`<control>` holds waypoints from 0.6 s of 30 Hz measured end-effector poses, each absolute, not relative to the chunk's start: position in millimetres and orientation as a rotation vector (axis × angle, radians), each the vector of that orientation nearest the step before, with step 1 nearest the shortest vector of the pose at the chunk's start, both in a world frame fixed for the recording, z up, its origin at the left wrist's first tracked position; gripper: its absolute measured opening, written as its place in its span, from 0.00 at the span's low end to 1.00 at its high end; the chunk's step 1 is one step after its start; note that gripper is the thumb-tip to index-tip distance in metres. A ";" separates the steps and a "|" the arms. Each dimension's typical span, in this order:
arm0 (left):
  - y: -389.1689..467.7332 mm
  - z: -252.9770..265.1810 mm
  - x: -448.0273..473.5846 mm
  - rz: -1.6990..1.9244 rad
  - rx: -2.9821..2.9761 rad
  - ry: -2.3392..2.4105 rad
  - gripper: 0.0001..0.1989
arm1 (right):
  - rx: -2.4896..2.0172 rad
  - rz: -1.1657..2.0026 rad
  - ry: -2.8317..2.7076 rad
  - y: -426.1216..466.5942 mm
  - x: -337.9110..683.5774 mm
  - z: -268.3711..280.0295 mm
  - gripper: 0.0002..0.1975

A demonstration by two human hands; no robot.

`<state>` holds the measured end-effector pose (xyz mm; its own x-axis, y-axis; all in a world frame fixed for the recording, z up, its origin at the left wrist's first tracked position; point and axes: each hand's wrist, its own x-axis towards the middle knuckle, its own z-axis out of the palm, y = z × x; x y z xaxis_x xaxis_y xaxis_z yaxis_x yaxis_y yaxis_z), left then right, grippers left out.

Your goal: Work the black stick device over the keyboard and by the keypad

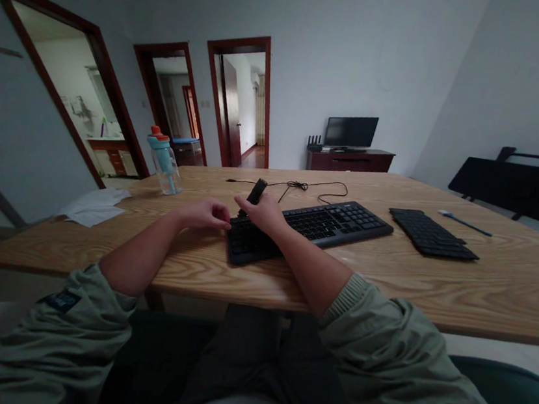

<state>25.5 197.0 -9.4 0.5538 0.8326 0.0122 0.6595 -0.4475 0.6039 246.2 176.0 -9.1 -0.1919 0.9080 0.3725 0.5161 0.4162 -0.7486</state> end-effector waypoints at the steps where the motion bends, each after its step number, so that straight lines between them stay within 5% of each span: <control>1: 198.5 -10.0 23.0 0.428 2.240 1.220 0.20 | -1.203 0.610 -1.858 175.5 245.9 -8.9 0.22; 10: 206.1 -14.8 8.3 0.669 2.142 1.322 0.23 | -1.098 0.549 -1.888 180.5 245.9 -16.1 0.21; 18: 196.6 -10.1 26.2 0.439 2.106 1.186 0.22 | -1.076 0.584 -1.964 176.5 247.9 -14.7 0.17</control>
